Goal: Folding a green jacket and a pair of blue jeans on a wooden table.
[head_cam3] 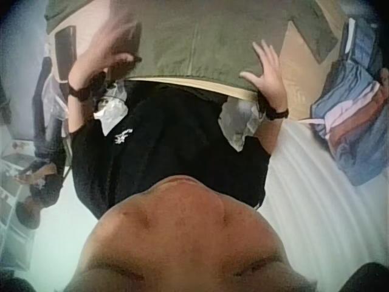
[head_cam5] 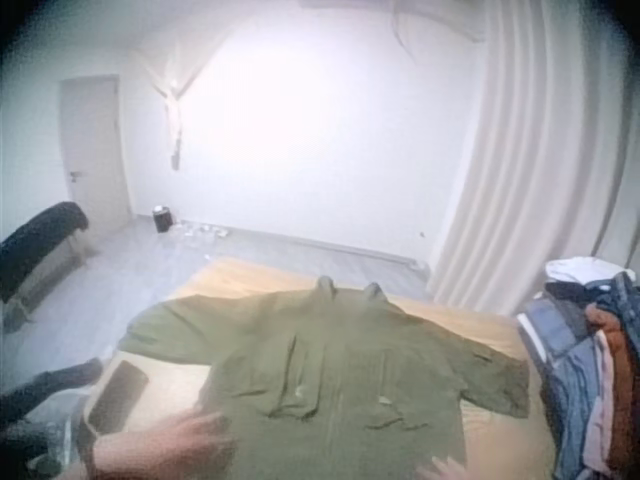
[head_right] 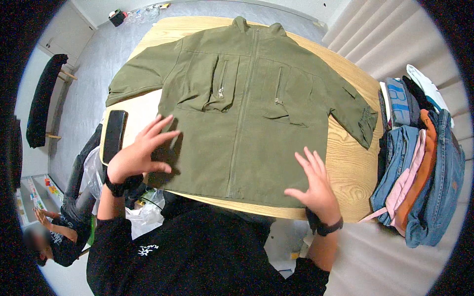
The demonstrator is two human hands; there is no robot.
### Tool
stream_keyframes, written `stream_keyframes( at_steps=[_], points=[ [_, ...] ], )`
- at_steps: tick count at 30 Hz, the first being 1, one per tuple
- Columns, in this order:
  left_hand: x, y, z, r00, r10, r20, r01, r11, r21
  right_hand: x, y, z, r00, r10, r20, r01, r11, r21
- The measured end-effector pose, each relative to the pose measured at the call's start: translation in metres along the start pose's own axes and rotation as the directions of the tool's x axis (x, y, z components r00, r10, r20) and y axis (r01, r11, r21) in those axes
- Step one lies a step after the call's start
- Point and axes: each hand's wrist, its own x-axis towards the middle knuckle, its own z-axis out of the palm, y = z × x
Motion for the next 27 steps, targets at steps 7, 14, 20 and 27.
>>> stream_keyframes(
  at_steps=[7,14,20,27],
  points=[
    [-0.014,0.006,0.012,0.995,-0.101,0.020,0.101,0.994,0.032,-0.018,-0.003,0.016,0.999,0.042,-0.016,-0.042,0.999,-0.005],
    [-0.017,0.013,0.008,0.990,-0.136,0.033,0.134,0.989,0.067,-0.024,-0.004,0.023,0.999,0.029,-0.044,-0.029,0.999,0.013],
    [-0.016,0.014,0.005,0.991,-0.132,0.008,0.131,0.987,0.092,-0.025,-0.001,0.026,0.999,0.017,-0.038,-0.019,0.999,-0.031],
    [0.019,0.011,-0.028,0.997,0.013,-0.076,-0.042,0.916,-0.399,-0.027,-0.012,0.007,1.000,-0.001,-0.026,0.001,1.000,0.001]
  ],
)
